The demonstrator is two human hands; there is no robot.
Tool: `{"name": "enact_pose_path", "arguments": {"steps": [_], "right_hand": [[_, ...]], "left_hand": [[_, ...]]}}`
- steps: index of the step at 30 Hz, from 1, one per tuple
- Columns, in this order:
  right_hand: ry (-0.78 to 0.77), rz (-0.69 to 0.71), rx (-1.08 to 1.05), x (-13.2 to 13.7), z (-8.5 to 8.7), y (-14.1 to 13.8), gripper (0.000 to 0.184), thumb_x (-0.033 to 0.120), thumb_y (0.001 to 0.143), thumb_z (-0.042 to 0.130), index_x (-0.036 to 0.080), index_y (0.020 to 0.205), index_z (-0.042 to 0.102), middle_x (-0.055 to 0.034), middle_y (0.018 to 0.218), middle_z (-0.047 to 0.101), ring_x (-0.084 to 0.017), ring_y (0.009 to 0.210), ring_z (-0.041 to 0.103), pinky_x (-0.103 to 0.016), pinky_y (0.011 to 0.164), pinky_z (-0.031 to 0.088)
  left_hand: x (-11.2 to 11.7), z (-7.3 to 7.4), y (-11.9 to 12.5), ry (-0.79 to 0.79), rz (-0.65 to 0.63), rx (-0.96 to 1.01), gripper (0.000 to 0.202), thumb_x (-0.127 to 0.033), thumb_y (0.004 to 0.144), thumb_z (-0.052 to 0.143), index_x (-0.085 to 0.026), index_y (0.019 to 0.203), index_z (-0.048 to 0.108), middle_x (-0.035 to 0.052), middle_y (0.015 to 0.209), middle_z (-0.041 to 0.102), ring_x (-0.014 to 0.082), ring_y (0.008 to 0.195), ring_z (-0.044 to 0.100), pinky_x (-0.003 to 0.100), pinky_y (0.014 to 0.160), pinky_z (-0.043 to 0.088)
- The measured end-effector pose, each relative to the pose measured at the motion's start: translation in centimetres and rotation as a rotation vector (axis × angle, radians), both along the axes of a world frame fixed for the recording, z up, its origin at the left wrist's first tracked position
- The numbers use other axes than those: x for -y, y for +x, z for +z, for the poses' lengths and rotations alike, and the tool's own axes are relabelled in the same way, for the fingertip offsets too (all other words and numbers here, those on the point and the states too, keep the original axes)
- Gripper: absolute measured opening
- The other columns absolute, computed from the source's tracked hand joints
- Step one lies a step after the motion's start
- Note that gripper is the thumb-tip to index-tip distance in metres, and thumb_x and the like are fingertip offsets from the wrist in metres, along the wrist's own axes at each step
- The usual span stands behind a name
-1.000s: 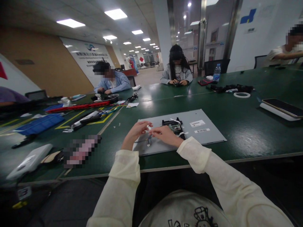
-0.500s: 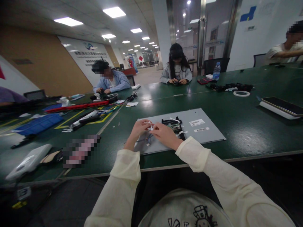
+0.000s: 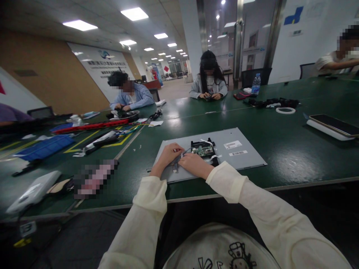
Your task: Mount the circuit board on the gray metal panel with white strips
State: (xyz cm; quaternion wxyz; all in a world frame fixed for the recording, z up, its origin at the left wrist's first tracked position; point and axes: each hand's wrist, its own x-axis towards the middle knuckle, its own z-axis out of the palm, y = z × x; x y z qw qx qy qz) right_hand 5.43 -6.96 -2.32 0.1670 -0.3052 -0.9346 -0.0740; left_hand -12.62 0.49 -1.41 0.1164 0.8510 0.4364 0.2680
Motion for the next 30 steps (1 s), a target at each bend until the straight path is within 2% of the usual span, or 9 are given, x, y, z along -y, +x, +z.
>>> {"name": "enact_pose_path", "arguments": {"steps": [4, 7, 10, 13, 17, 24, 27, 30], "right_hand": [[-0.025, 0.0, 0.023, 0.3, 0.4, 0.0, 0.019, 0.009, 0.093, 0.05, 0.01, 0.101, 0.066, -0.0147, 0.099, 0.068, -0.022, 0.102, 0.062, -0.033, 0.091, 0.044], [-0.036, 0.014, -0.003, 1.2, 1.0, 0.0, 0.023, 0.014, 0.095, 0.047, 0.011, 0.111, 0.064, -0.0146, 0.097, 0.069, -0.021, 0.096, 0.064, -0.033, 0.086, 0.045], [-0.028, 0.042, -0.023, 2.5, 1.5, 0.0, 0.032, 0.024, 0.096, 0.046, 0.011, 0.123, 0.058, -0.0147, 0.096, 0.069, -0.023, 0.091, 0.064, -0.035, 0.083, 0.045], [-0.028, 0.039, -0.025, 3.6, 1.8, 0.0, 0.04, 0.032, 0.095, 0.048, 0.009, 0.126, 0.055, -0.0152, 0.097, 0.068, -0.025, 0.091, 0.064, -0.036, 0.081, 0.046], [-0.03, 0.043, -0.015, 4.2, 1.8, 0.0, 0.047, 0.037, 0.095, 0.046, 0.008, 0.132, 0.051, -0.0164, 0.1, 0.068, -0.026, 0.096, 0.062, -0.037, 0.085, 0.045], [-0.037, 0.017, -0.003, 4.4, 2.0, 0.2, 0.051, 0.034, 0.095, 0.045, 0.008, 0.139, 0.045, -0.0163, 0.099, 0.068, -0.026, 0.093, 0.063, -0.037, 0.082, 0.045], [-0.037, 0.076, 0.002, 4.2, 2.0, 0.4, 0.05, 0.037, 0.094, 0.047, 0.009, 0.136, 0.049, -0.016, 0.097, 0.068, -0.025, 0.091, 0.063, -0.038, 0.083, 0.045], [-0.029, 0.207, -0.027, 3.6, 2.1, 1.0, 0.049, 0.038, 0.092, 0.049, 0.01, 0.132, 0.053, -0.0166, 0.11, 0.066, -0.026, 0.107, 0.058, -0.043, 0.097, 0.039]], "left_hand": [[0.4, 0.3, 0.3, -0.063, 0.057, -0.024, 0.016, -0.027, 0.08, 0.059, -0.02, 0.083, 0.072, 0.0062, 0.086, 0.068, 0.0199, 0.086, 0.06, 0.03, 0.084, 0.045], [0.4, 0.4, 0.4, -0.104, 0.096, -0.035, 0.013, -0.025, 0.078, 0.061, -0.02, 0.086, 0.07, 0.0054, 0.083, 0.066, 0.0203, 0.084, 0.058, 0.03, 0.083, 0.043], [0.2, 0.2, 0.4, -0.1, 0.116, -0.03, 0.023, -0.023, 0.076, 0.062, -0.022, 0.099, 0.064, 0.0016, 0.076, 0.061, 0.0182, 0.075, 0.056, 0.028, 0.075, 0.042], [0.1, -0.2, 0.4, -0.05, 0.172, -0.051, 0.031, -0.027, 0.078, 0.063, -0.022, 0.108, 0.057, -0.0014, 0.07, 0.056, 0.0167, 0.066, 0.053, 0.026, 0.067, 0.038], [0.1, -0.6, 0.3, -0.024, 0.238, -0.067, 0.027, -0.03, 0.079, 0.062, -0.02, 0.102, 0.053, -0.0036, 0.066, 0.05, 0.0157, 0.062, 0.05, 0.026, 0.061, 0.033], [0.3, -0.3, -0.2, -0.105, 0.157, -0.068, 0.024, -0.041, 0.079, 0.064, -0.021, 0.084, 0.051, -0.0043, 0.065, 0.05, 0.0141, 0.061, 0.048, 0.024, 0.059, 0.032], [0.1, -0.3, 0.0, -0.079, 0.171, -0.109, 0.019, -0.038, 0.081, 0.061, -0.021, 0.079, 0.052, -0.0018, 0.067, 0.054, 0.0148, 0.062, 0.049, 0.025, 0.06, 0.031], [0.1, -0.4, 0.4, -0.047, 0.196, -0.164, 0.013, -0.032, 0.083, 0.058, -0.021, 0.078, 0.054, 0.0004, 0.069, 0.058, 0.0157, 0.064, 0.051, 0.025, 0.061, 0.031]]}}
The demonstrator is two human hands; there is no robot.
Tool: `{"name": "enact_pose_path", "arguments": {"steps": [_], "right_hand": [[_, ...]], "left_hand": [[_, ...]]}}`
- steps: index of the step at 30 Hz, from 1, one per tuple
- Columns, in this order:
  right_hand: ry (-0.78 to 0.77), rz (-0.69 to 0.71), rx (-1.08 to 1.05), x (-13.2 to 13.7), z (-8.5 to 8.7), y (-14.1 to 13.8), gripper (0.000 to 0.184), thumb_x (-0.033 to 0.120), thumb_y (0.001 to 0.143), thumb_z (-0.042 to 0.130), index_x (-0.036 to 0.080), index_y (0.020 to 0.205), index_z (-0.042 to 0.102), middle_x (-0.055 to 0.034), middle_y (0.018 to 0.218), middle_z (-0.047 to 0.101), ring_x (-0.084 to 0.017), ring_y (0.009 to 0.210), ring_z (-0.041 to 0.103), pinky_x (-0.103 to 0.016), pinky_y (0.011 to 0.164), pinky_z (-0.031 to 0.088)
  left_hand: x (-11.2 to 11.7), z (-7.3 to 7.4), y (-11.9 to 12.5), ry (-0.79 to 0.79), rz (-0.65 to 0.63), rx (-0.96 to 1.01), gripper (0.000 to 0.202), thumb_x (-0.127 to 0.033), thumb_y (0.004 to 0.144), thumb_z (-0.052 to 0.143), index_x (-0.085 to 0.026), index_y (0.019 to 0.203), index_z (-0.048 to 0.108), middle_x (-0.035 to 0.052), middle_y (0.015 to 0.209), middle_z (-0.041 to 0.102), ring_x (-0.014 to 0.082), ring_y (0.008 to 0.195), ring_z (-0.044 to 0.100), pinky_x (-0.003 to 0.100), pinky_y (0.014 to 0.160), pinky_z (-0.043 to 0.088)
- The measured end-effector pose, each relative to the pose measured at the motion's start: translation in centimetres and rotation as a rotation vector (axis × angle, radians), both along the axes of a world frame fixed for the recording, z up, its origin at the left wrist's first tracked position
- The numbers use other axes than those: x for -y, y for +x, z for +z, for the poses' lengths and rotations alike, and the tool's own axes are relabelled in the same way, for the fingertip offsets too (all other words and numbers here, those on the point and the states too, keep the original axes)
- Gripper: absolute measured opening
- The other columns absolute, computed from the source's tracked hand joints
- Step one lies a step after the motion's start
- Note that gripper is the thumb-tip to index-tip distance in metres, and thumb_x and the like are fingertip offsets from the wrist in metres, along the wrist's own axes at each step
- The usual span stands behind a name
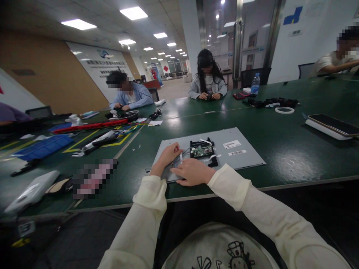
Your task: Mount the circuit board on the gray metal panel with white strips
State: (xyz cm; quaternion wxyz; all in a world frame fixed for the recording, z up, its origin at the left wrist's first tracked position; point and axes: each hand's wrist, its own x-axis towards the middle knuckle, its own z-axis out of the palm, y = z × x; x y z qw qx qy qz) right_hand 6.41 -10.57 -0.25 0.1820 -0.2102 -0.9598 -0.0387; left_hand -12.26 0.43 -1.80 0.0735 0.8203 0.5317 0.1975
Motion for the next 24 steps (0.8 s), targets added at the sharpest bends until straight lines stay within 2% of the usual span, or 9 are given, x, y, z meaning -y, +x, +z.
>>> {"name": "enact_pose_path", "arguments": {"steps": [2, 5, 9, 11, 16, 19, 24], "right_hand": [[0.005, 0.036, -0.031, -0.4, 0.0, 0.4, 0.052, 0.041, 0.09, 0.053, 0.013, 0.134, 0.052, -0.016, 0.127, 0.059, -0.028, 0.127, 0.045, -0.049, 0.108, 0.028], [-0.035, -0.038, -0.042, -0.7, -0.2, 0.7, 0.062, 0.048, 0.088, 0.055, 0.021, 0.142, 0.044, -0.0133, 0.145, 0.043, -0.031, 0.141, 0.022, -0.06, 0.111, 0.011], [-0.1, -0.145, -0.038, -0.7, -0.6, 0.7, 0.07, 0.057, 0.088, 0.051, 0.024, 0.148, 0.034, -0.0123, 0.151, 0.033, -0.034, 0.143, 0.013, -0.066, 0.11, 0.004], [-0.105, -0.183, -0.038, -1.1, -0.9, 0.5, 0.07, 0.058, 0.088, 0.049, 0.025, 0.148, 0.034, -0.0127, 0.152, 0.031, -0.034, 0.143, 0.011, -0.067, 0.109, 0.001], [-0.15, -0.332, -0.048, -3.3, -1.9, 0.0, 0.069, 0.06, 0.09, 0.046, 0.026, 0.148, 0.033, -0.0138, 0.156, 0.021, -0.035, 0.144, 0.006, -0.068, 0.108, 0.003], [-0.162, -0.457, -0.072, -5.3, -2.4, 0.1, 0.066, 0.058, 0.091, 0.044, 0.025, 0.148, 0.035, -0.0144, 0.156, 0.02, -0.036, 0.144, 0.005, -0.068, 0.108, 0.004], [-0.246, -0.719, -0.125, -9.5, -2.9, 2.1, 0.064, 0.056, 0.092, 0.042, 0.025, 0.147, 0.035, -0.0147, 0.156, 0.018, -0.036, 0.144, 0.004, -0.069, 0.107, 0.004]], "left_hand": [[0.1, 0.1, 0.1, -0.003, 0.019, -0.038, 0.011, -0.03, 0.085, 0.056, -0.021, 0.08, 0.056, 0.0014, 0.071, 0.06, 0.0162, 0.065, 0.052, 0.025, 0.062, 0.031], [0.6, 0.7, 0.1, 0.067, 0.1, -0.072, 0.014, -0.03, 0.089, 0.051, -0.021, 0.081, 0.057, 0.0033, 0.071, 0.062, 0.0173, 0.066, 0.054, 0.026, 0.061, 0.029], [1.5, 1.9, 0.1, 0.32, 0.348, -0.022, 0.024, -0.034, 0.094, 0.041, -0.021, 0.084, 0.059, 0.0055, 0.071, 0.063, 0.0189, 0.066, 0.056, 0.027, 0.06, 0.026], [1.9, 2.4, 0.3, 0.387, 0.416, -0.004, 0.027, -0.034, 0.095, 0.04, -0.02, 0.083, 0.059, 0.0058, 0.071, 0.062, 0.019, 0.066, 0.056, 0.028, 0.06, 0.025], [2.5, 2.7, 0.7, 0.403, 0.447, 0.002, 0.025, -0.032, 0.094, 0.042, -0.02, 0.079, 0.058, 0.0056, 0.068, 0.061, 0.0197, 0.068, 0.058, 0.028, 0.062, 0.026], [2.8, 2.7, 0.7, 0.383, 0.438, 0.021, 0.026, -0.032, 0.093, 0.042, -0.02, 0.077, 0.057, 0.0055, 0.068, 0.06, 0.02, 0.068, 0.057, 0.028, 0.062, 0.026], [3.0, 2.6, 0.7, 0.359, 0.419, 0.041, 0.026, -0.035, 0.094, 0.042, -0.021, 0.077, 0.057, 0.0044, 0.065, 0.057, 0.0192, 0.065, 0.055, 0.028, 0.06, 0.023]]}}
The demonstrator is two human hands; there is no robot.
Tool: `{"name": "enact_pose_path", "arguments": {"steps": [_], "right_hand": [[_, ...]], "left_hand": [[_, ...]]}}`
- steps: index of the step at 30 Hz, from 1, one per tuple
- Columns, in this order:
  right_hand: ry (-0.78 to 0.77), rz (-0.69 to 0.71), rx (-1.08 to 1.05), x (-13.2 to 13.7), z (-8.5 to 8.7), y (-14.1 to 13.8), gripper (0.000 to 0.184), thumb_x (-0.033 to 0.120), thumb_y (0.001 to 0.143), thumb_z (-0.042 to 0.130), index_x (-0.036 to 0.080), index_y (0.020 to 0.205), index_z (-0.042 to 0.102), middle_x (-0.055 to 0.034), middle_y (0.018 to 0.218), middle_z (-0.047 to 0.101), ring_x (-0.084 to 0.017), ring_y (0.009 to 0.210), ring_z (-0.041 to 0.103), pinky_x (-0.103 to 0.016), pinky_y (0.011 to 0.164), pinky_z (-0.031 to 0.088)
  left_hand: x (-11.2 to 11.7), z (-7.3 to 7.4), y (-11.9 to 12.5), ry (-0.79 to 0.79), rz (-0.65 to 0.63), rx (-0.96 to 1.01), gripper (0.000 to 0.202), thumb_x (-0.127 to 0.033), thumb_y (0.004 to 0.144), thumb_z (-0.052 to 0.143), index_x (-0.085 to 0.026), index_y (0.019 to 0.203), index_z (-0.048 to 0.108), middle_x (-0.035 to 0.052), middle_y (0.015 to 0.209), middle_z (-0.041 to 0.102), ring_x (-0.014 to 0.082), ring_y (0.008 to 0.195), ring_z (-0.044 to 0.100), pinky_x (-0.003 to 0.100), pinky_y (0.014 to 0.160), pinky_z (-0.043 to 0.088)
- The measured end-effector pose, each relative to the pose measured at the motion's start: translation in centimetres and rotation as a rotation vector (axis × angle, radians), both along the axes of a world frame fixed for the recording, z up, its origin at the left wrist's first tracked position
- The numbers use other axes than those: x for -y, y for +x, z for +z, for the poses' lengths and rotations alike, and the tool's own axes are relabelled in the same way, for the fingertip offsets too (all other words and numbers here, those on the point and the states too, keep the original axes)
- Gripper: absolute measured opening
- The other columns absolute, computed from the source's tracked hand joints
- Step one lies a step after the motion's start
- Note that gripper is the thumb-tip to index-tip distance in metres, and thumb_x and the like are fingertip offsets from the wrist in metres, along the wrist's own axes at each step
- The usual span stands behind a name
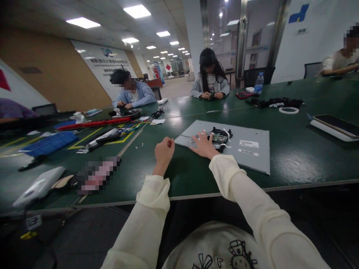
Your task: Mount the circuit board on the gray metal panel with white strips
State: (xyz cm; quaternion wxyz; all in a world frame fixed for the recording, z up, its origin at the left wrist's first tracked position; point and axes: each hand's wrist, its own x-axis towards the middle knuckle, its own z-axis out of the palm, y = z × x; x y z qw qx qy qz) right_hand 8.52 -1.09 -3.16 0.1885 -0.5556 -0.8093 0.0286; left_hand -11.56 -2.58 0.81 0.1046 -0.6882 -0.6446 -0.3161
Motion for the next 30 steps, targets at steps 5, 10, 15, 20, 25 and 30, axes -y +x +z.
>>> {"name": "enact_pose_path", "arguments": {"steps": [5, 10, 15, 20, 25, 30], "right_hand": [[-0.031, -0.259, -0.003, -4.3, -0.9, 3.5, 0.062, 0.057, 0.093, 0.037, 0.022, 0.144, 0.038, -0.016, 0.155, 0.019, -0.038, 0.143, 0.001, -0.07, 0.105, 0.005], [-0.003, -0.479, 0.035, -7.5, -2.1, 6.7, 0.056, 0.051, 0.094, 0.034, 0.017, 0.137, 0.044, -0.0195, 0.151, 0.025, -0.039, 0.141, 0.007, -0.071, 0.103, 0.005], [0.034, -0.618, 0.02, -9.0, -3.4, 9.5, 0.053, 0.046, 0.095, 0.034, 0.014, 0.134, 0.046, -0.0212, 0.148, 0.03, -0.04, 0.14, 0.011, -0.073, 0.101, 0.007], [0.057, -0.695, -0.001, -9.3, -4.2, 13.3, 0.053, 0.048, 0.093, 0.035, 0.014, 0.132, 0.049, -0.0218, 0.146, 0.033, -0.041, 0.138, 0.014, -0.074, 0.1, 0.008], [0.045, -0.766, -0.003, -9.1, -4.7, 17.6, 0.054, 0.048, 0.091, 0.036, 0.013, 0.131, 0.049, -0.023, 0.144, 0.034, -0.043, 0.138, 0.015, -0.075, 0.099, 0.011], [0.045, -0.817, 0.017, -8.5, -5.0, 21.3, 0.053, 0.047, 0.091, 0.039, 0.012, 0.129, 0.052, -0.0235, 0.141, 0.037, -0.041, 0.137, 0.015, -0.072, 0.098, 0.014]], "left_hand": [[0.1, -0.3, 0.3, -0.015, -0.016, -0.005, 0.029, -0.038, 0.094, 0.041, -0.021, 0.077, 0.057, 0.0032, 0.064, 0.056, 0.0178, 0.062, 0.053, 0.028, 0.059, 0.022], [0.3, -0.5, 0.4, -0.052, -0.046, 0.003, 0.028, -0.037, 0.094, 0.042, -0.021, 0.078, 0.058, 0.0039, 0.066, 0.058, 0.0178, 0.062, 0.054, 0.028, 0.058, 0.023], [0.3, -0.7, 0.3, -0.073, -0.027, -0.017, 0.029, -0.037, 0.095, 0.041, -0.021, 0.078, 0.059, 0.0042, 0.066, 0.059, 0.0178, 0.064, 0.055, 0.028, 0.058, 0.024], [0.5, -0.7, 0.6, -0.113, 0.011, -0.055, 0.029, -0.037, 0.095, 0.041, -0.021, 0.08, 0.059, 0.0039, 0.07, 0.062, 0.0169, 0.066, 0.057, 0.027, 0.058, 0.025], [0.7, -0.7, 0.7, -0.091, -0.003, -0.049, 0.029, -0.036, 0.096, 0.039, -0.021, 0.079, 0.059, 0.003, 0.068, 0.062, 0.0158, 0.064, 0.056, 0.027, 0.058, 0.026], [0.6, -0.9, 0.6, -0.074, -0.03, -0.04, 0.028, -0.034, 0.095, 0.041, -0.02, 0.077, 0.057, 0.0022, 0.065, 0.06, 0.0155, 0.061, 0.055, 0.027, 0.057, 0.026]]}}
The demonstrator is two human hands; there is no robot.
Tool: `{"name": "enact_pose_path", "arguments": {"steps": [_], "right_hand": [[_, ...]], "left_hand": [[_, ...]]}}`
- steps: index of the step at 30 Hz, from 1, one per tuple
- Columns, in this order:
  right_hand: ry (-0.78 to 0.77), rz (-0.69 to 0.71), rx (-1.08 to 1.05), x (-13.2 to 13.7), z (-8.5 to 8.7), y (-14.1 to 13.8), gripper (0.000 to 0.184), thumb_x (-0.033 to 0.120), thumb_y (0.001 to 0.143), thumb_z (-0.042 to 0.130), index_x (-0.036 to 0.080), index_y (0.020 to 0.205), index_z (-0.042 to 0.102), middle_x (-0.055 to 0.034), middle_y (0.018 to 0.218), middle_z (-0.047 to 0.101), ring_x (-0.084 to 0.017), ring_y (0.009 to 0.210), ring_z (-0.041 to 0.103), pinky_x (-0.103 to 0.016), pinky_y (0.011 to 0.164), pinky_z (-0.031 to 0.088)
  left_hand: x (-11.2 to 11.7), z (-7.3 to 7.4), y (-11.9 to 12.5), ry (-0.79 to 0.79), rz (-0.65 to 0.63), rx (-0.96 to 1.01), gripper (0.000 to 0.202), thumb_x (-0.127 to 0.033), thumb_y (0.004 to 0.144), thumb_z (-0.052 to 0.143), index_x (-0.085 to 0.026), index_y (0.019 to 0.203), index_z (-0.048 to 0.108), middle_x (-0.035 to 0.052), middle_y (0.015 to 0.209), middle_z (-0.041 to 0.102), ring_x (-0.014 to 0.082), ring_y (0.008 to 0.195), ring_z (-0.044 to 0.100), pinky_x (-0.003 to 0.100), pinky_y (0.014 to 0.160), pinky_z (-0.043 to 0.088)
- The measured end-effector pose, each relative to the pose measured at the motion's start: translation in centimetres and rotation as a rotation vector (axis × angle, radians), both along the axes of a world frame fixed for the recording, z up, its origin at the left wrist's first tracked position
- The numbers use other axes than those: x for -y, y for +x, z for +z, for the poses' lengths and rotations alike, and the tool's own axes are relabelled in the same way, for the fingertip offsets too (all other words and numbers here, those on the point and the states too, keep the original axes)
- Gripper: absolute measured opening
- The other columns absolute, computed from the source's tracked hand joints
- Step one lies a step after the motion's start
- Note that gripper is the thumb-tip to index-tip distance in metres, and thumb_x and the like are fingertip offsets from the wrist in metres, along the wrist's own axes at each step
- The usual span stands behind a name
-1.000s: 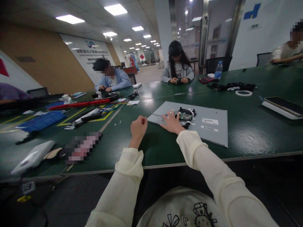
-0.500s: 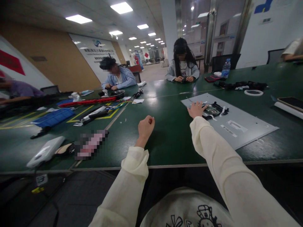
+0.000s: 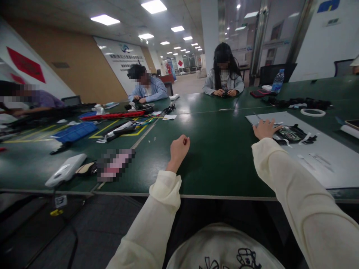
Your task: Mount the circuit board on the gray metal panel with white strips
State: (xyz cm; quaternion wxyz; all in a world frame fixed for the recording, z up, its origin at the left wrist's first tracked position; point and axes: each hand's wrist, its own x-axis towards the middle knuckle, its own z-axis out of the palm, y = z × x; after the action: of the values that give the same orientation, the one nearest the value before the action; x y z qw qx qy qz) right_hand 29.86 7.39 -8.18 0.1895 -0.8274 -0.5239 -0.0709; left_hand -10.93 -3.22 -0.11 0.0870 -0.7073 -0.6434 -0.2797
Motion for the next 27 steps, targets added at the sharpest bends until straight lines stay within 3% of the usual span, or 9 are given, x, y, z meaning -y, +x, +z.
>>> {"name": "enact_pose_path", "arguments": {"steps": [7, 14, 27], "right_hand": [[-0.029, -0.039, -0.01, 1.3, 0.3, 3.4, 0.052, 0.045, 0.091, 0.046, 0.008, 0.127, 0.053, -0.0258, 0.138, 0.04, -0.039, 0.134, 0.016, -0.066, 0.097, 0.016], [-0.027, -0.053, 0.009, 1.1, -0.5, 5.3, 0.055, 0.05, 0.092, 0.043, 0.008, 0.127, 0.053, -0.0254, 0.135, 0.043, -0.039, 0.129, 0.022, -0.066, 0.096, 0.012], [-0.045, -0.037, 0.041, 2.3, 0.3, 5.3, 0.054, 0.047, 0.093, 0.037, 0.007, 0.128, 0.051, -0.0277, 0.139, 0.035, -0.038, 0.13, 0.017, -0.064, 0.097, 0.012]], "left_hand": [[0.0, 0.1, -0.1, -0.023, -0.016, 0.028, 0.028, -0.033, 0.095, 0.041, -0.02, 0.077, 0.057, 0.0025, 0.066, 0.061, 0.0153, 0.062, 0.056, 0.026, 0.059, 0.029], [0.1, 0.1, 0.0, -0.02, -0.026, 0.023, 0.027, -0.033, 0.095, 0.042, -0.02, 0.076, 0.057, 0.002, 0.066, 0.06, 0.0148, 0.061, 0.056, 0.026, 0.058, 0.029], [-0.1, -0.1, -0.1, -0.016, -0.002, 0.0, 0.028, -0.034, 0.096, 0.04, -0.021, 0.079, 0.058, 0.0023, 0.067, 0.061, 0.0157, 0.063, 0.056, 0.027, 0.058, 0.028]]}}
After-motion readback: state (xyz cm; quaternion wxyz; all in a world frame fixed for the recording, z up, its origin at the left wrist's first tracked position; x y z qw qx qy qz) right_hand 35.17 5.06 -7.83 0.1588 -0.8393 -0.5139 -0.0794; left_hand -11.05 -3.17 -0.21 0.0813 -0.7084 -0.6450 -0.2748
